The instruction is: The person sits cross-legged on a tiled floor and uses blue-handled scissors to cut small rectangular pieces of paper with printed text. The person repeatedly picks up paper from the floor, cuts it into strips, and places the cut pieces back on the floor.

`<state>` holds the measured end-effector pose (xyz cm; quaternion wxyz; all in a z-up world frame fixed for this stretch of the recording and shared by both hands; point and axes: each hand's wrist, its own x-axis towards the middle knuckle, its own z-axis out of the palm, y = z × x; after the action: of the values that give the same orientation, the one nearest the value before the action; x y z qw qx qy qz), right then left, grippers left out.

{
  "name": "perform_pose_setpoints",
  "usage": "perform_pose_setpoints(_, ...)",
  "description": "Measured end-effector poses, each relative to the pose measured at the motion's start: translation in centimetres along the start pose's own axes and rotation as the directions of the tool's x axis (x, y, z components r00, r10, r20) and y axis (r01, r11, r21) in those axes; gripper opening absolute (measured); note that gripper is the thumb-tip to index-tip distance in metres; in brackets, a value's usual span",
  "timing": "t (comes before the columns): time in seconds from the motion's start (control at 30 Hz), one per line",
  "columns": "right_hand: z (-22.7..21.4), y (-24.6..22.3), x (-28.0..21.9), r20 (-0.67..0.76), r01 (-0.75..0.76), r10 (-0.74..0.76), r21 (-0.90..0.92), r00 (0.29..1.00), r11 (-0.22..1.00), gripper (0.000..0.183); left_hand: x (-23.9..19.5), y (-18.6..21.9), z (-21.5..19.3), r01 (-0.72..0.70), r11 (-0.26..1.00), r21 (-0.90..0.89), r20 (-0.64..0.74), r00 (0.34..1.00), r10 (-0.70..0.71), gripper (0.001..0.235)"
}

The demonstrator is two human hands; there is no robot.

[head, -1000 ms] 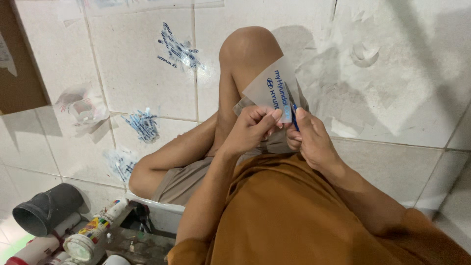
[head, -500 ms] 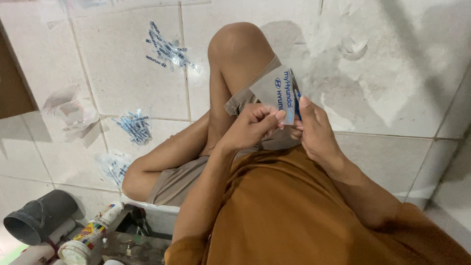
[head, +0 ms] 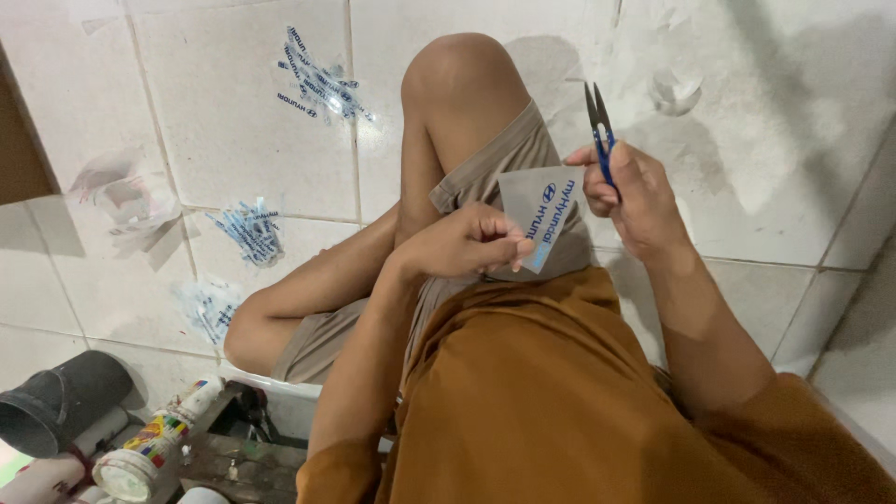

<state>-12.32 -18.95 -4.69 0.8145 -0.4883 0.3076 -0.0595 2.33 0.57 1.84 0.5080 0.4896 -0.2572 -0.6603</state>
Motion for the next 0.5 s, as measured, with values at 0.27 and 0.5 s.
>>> perform_pose_setpoints(0.27,3.1,-1.6,1.0,0.063,0.055,-0.049,-0.104,0.997,0.993,0.013,-2.3,-1.3,-1.6,-0.102,0.994,-0.026,-0.18,0.979,0.096,0.029)
perform_pose_setpoints(0.5,10.7,-0.9,-0.3,-0.146,0.113,-0.084,0.205,0.986,0.972,0.012,-0.2,-5.4,2.3,-0.617,0.782,0.082,-0.622,0.582,0.524,0.03)
